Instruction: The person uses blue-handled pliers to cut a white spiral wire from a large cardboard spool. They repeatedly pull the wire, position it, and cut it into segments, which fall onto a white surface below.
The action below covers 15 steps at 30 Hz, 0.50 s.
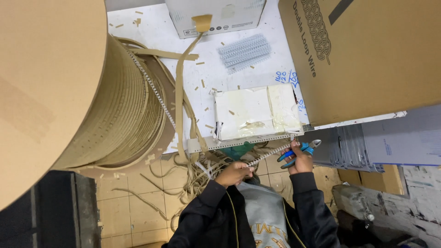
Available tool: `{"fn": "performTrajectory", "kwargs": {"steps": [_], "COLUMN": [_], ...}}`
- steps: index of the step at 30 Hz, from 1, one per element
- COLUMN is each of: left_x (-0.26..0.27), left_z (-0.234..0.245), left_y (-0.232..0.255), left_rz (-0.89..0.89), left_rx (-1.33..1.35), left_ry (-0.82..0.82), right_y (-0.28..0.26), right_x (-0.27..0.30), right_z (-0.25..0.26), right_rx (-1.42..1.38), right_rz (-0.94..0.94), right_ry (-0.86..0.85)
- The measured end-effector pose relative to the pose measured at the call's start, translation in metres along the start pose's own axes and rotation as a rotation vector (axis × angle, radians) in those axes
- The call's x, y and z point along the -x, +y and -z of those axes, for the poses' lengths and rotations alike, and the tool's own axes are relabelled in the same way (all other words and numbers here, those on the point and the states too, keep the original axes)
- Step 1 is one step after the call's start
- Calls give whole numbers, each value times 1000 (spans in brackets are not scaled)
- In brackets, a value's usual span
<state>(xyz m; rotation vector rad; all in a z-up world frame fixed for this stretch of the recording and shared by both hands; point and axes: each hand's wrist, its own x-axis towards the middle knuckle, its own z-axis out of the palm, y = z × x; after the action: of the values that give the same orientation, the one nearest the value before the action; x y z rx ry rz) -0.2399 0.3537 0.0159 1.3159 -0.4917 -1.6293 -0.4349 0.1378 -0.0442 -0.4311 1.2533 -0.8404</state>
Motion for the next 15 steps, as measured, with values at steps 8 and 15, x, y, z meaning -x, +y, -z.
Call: {"fn": "performTrajectory", "kwargs": {"steps": [8,15], "left_x": [-38,-59], "left_z": [20,32], "left_y": [-7,-29], "left_rz": [5,11], "left_rx": [13,14], "left_ry": [174,333], "right_y": [0,12], "right_x": [-28,-54], "right_z": [-10,-4], "right_rx": [46,27], "right_rz": [123,90], "right_ry": [77,143]}}
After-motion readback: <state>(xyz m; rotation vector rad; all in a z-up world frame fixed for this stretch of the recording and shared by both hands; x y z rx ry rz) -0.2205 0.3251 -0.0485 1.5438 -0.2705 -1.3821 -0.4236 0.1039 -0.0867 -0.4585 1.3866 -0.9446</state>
